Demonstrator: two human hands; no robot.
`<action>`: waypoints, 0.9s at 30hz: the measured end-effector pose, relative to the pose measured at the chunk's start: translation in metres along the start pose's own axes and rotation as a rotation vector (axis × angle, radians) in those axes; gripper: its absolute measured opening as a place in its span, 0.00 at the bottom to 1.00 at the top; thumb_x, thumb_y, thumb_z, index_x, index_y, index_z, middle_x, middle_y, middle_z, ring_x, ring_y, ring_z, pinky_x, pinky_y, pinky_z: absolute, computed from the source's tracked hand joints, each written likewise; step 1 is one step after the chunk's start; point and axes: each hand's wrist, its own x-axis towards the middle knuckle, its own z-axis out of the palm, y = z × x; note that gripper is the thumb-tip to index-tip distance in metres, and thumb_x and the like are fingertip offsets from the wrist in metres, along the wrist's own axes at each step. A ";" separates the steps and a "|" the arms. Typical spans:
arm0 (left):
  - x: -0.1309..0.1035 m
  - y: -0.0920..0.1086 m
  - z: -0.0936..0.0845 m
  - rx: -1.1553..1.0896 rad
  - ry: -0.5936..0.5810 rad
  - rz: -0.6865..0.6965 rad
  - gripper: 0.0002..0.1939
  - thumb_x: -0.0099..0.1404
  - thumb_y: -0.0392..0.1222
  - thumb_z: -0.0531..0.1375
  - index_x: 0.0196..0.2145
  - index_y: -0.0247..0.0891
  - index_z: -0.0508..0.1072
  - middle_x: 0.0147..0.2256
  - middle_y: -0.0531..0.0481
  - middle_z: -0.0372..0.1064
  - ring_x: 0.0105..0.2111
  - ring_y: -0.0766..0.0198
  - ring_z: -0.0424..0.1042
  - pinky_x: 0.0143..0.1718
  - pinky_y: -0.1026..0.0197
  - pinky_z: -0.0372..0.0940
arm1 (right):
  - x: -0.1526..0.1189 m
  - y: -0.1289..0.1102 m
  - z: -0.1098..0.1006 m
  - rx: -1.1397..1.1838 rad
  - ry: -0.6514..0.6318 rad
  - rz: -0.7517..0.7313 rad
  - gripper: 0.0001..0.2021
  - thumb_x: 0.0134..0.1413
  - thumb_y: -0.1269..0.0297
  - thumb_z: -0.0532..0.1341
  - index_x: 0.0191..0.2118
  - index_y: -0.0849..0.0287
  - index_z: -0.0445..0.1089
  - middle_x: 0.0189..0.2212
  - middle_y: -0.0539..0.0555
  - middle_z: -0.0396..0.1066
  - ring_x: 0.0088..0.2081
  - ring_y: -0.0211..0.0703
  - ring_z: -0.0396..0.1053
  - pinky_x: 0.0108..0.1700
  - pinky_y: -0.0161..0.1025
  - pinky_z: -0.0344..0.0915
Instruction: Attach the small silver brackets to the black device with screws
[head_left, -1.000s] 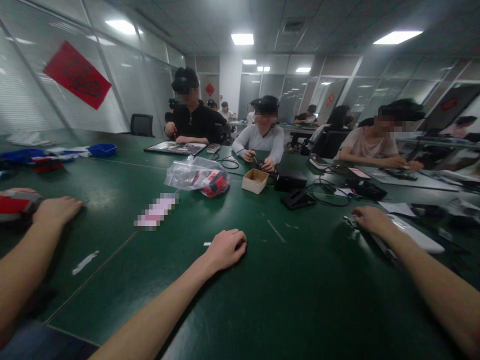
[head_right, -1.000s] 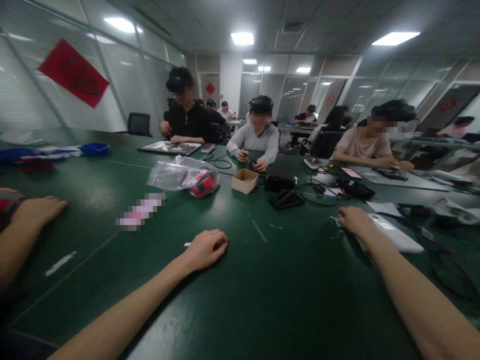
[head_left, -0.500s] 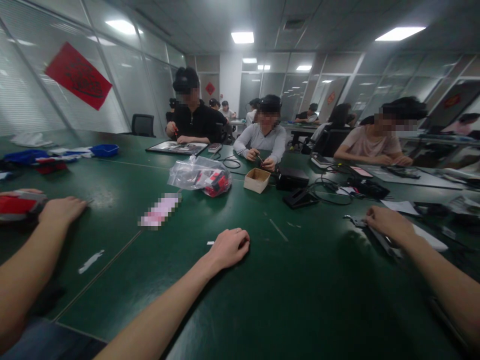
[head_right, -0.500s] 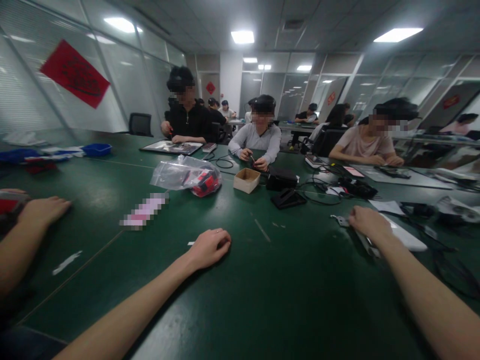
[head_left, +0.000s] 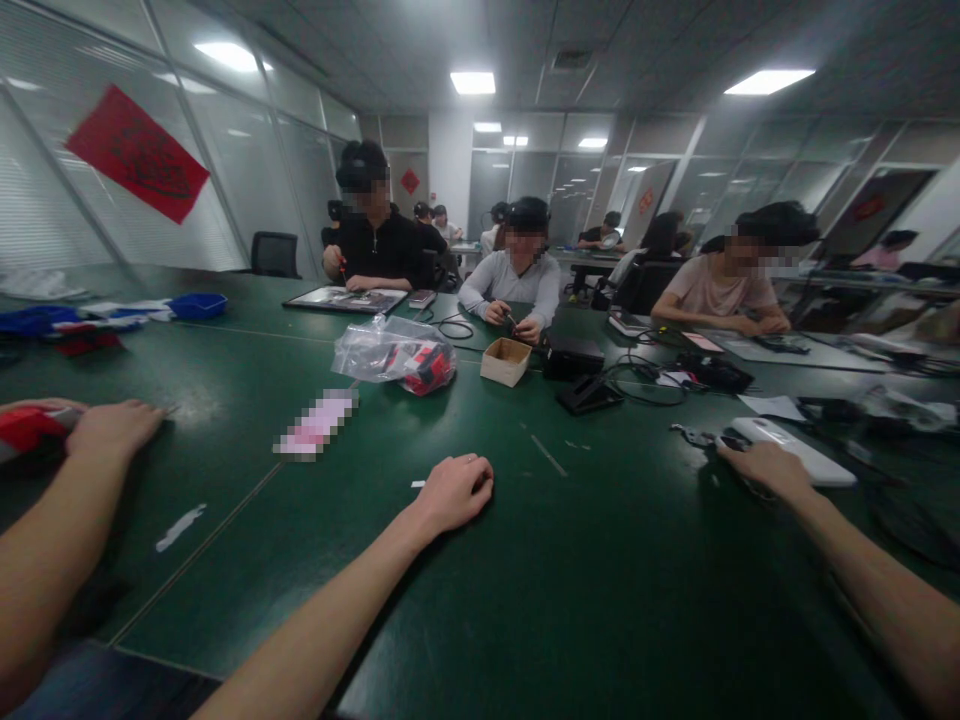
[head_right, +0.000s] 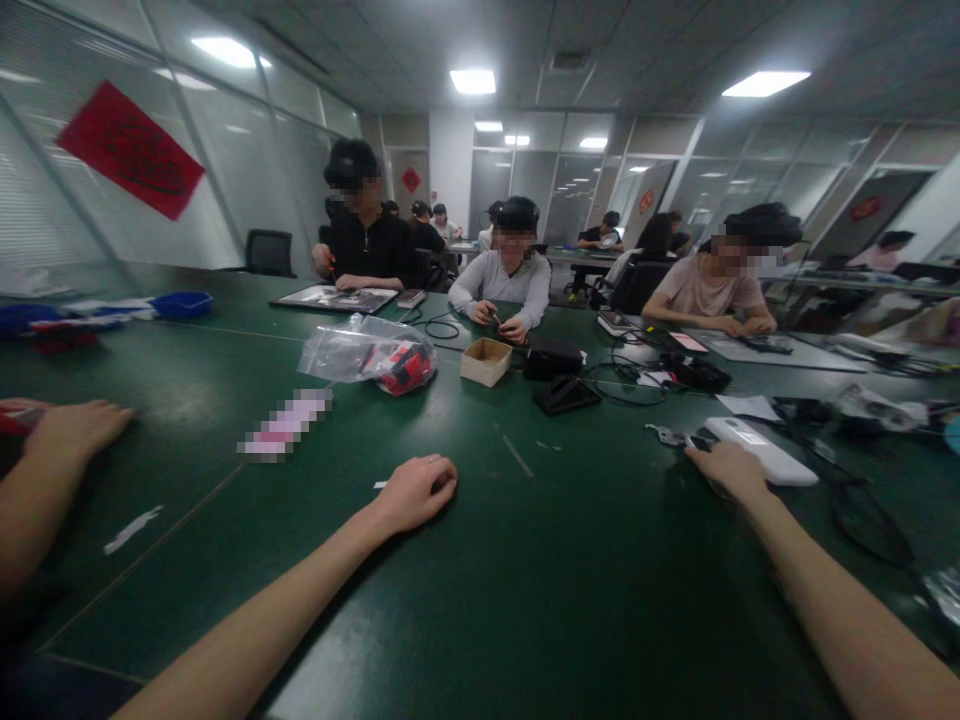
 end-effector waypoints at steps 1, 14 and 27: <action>0.000 0.000 0.000 0.000 0.002 0.003 0.06 0.63 0.38 0.52 0.34 0.39 0.68 0.31 0.52 0.68 0.30 0.64 0.68 0.32 0.64 0.58 | -0.004 -0.001 -0.001 0.000 -0.020 0.025 0.20 0.52 0.52 0.53 0.23 0.63 0.70 0.25 0.67 0.71 0.30 0.59 0.71 0.28 0.45 0.65; 0.000 0.001 -0.001 0.004 -0.011 -0.012 0.05 0.63 0.38 0.53 0.35 0.39 0.69 0.31 0.51 0.68 0.31 0.64 0.68 0.33 0.63 0.59 | -0.046 -0.011 -0.008 0.028 0.234 -0.077 0.22 0.55 0.51 0.50 0.47 0.64 0.62 0.44 0.64 0.63 0.46 0.56 0.64 0.41 0.44 0.63; -0.001 0.001 -0.001 0.002 -0.002 -0.004 0.05 0.62 0.38 0.53 0.34 0.39 0.69 0.30 0.52 0.68 0.30 0.64 0.68 0.32 0.63 0.58 | -0.046 -0.008 -0.013 -0.078 0.068 -0.066 0.18 0.57 0.55 0.49 0.47 0.63 0.59 0.46 0.65 0.60 0.41 0.55 0.68 0.37 0.43 0.65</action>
